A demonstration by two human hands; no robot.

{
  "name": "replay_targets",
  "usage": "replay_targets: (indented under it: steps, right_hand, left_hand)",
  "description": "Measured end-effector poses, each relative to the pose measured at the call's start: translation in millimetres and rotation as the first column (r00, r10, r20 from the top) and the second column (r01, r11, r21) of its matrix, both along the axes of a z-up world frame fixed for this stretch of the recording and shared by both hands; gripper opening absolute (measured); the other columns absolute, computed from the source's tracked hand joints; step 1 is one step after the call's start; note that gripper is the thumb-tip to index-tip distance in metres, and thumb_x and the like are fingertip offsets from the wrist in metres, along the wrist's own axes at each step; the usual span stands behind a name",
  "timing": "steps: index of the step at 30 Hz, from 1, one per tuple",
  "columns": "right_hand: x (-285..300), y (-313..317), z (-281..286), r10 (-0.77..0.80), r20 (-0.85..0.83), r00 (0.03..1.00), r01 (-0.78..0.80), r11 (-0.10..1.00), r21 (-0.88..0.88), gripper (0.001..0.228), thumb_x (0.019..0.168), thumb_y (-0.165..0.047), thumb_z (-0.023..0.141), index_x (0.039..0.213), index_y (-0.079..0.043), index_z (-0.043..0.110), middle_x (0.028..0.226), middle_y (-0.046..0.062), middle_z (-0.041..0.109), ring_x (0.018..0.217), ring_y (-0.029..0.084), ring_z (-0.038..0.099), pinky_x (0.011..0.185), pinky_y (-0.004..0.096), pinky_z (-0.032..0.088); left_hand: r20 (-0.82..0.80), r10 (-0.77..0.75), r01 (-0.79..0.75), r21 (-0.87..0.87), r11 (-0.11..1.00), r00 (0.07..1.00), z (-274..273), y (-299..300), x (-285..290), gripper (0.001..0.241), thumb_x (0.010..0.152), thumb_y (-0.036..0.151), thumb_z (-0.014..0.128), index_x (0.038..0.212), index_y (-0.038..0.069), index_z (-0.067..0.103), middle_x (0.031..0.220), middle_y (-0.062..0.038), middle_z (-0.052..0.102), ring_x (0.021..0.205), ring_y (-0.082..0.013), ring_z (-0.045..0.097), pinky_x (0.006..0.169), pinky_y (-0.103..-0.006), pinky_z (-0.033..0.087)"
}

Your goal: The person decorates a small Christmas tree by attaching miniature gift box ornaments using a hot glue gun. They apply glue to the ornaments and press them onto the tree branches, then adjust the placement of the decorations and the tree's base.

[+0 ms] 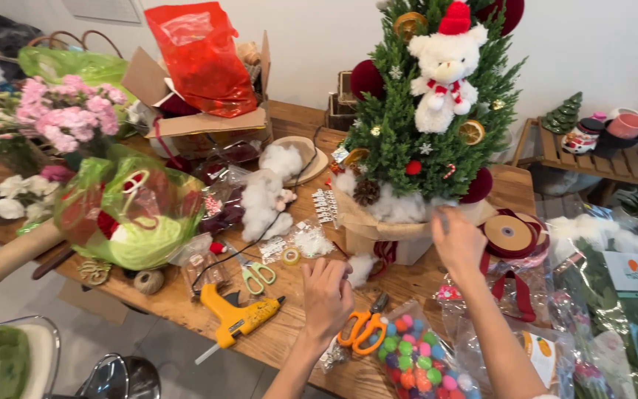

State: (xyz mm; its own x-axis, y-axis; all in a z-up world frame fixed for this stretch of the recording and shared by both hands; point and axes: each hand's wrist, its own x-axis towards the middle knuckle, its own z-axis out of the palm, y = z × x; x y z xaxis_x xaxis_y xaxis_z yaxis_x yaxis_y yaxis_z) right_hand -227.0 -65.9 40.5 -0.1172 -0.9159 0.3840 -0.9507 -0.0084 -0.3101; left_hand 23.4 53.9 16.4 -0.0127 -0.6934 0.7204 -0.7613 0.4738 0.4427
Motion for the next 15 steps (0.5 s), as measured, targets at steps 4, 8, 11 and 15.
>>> replay_targets:
  steps: [4, 8, 11, 15]
  right_hand:
    - [-2.9, 8.2, 12.0, 0.042, 0.092, 0.995, -0.041, 0.999, -0.016, 0.038, 0.102, -0.032, 0.045, 0.123, -0.011, 0.069, 0.128, 0.007, 0.069, 0.091, 0.027, 0.073, 0.069, 0.046, 0.062]
    - [5.5, 42.7, 15.7, 0.132, 0.267, 0.955, -0.106, 0.988, -0.108, 0.037, 0.103, -0.029, 0.05, 0.126, -0.004, 0.065, 0.126, 0.01, 0.069, 0.076, 0.02, 0.065, 0.073, 0.036, 0.055]
    - [63.0, 130.9, 52.2, 0.207, 0.501, 0.84, -0.19, 0.978, -0.085, 0.034, 0.102, -0.027, 0.049, 0.12, -0.004, 0.067, 0.085, 0.013, 0.066, 0.07, 0.023, 0.073, 0.058, 0.032, 0.043]
    - [135.5, 183.2, -131.9, 0.632, 0.041, 0.774, -0.621, 0.77, -0.145, 0.049, 0.082, -0.047, 0.051, 0.122, -0.022, 0.065, 0.116, 0.0, 0.069, 0.111, 0.019, 0.064, 0.099, 0.037, 0.042]
  left_hand:
    - [-0.009, -0.024, 0.023, -0.045, 0.999, 1.0, 4.8, 12.9, 6.0, 0.019, 0.076, -0.004, 0.051, 0.084, 0.012, 0.059, 0.071, -0.003, 0.055, 0.07, -0.0151, 0.041, 0.067, -0.0323, 0.027]
    - [-0.146, -0.068, 0.081, 0.079, 0.994, 0.987, -3.5, 22.7, 15.2, 0.017, 0.081, 0.0, 0.052, 0.083, 0.014, 0.061, 0.073, 0.0, 0.057, 0.074, -0.0131, 0.043, 0.074, -0.0283, 0.031]
    - [-0.483, -0.045, 0.25, 0.369, 0.895, 0.874, 1.8, 31.2, 34.3, 0.021, 0.085, -0.006, 0.052, 0.084, 0.012, 0.062, 0.079, -0.002, 0.063, 0.072, -0.0109, 0.051, 0.066, -0.0223, 0.037]
    - [-0.855, -0.212, 0.834, 0.357, 0.421, 0.473, 14.9, 43.7, 60.9, 0.031, 0.081, -0.019, 0.047, 0.089, 0.007, 0.064, 0.088, -0.01, 0.072, 0.088, -0.0191, 0.068, 0.085, -0.03, 0.056]
